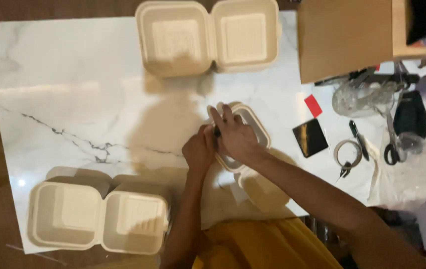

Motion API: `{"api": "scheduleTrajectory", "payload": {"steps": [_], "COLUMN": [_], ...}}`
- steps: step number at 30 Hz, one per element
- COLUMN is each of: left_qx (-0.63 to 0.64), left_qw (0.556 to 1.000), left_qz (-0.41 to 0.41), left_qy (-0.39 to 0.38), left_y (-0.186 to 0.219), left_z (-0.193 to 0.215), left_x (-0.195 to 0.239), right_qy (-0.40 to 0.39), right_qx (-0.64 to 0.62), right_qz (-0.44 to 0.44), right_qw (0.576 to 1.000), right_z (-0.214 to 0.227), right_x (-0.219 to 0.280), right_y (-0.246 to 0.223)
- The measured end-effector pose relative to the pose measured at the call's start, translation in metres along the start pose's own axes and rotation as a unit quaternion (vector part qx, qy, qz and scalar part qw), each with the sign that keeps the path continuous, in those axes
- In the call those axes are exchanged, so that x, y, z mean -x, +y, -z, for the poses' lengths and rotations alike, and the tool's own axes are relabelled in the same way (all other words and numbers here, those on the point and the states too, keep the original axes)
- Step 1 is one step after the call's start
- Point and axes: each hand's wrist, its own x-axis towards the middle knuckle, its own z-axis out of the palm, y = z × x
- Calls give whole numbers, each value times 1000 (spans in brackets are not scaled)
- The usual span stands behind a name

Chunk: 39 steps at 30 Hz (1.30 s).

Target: Stamping logos onto the inside lids of biodegradable takeaway food containers.

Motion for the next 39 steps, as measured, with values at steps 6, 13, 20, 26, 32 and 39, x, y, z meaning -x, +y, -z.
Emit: {"api": "scheduleTrajectory", "payload": {"steps": [6,13,20,26,32,39], "left_qx": [15,98,140,324,518,476], "left_qw": [1000,995,989,944,842,863], "left_qz": [-8,29,37,11,82,152], "left_qy": [16,-8,-20,55,124,77], "left_y": [-5,-11,4,33,41,18], "left_z": [-1,8,26,66,93,86], "left_x": [5,11,15,0,-86,-158], "right_qy": [51,289,294,244,337,323], "right_qx": [-234,-308,-213,-212,-142,-168], "right_qz": [-84,-84,-127,-236,-160,-138], "right_qw": [967,903,923,917,917,921], "right_z": [4,57,-3,-24,-7,-6], "right_x": [10,79,136,153,150,139], "right_y": [7,79,219,212,175,103]}}
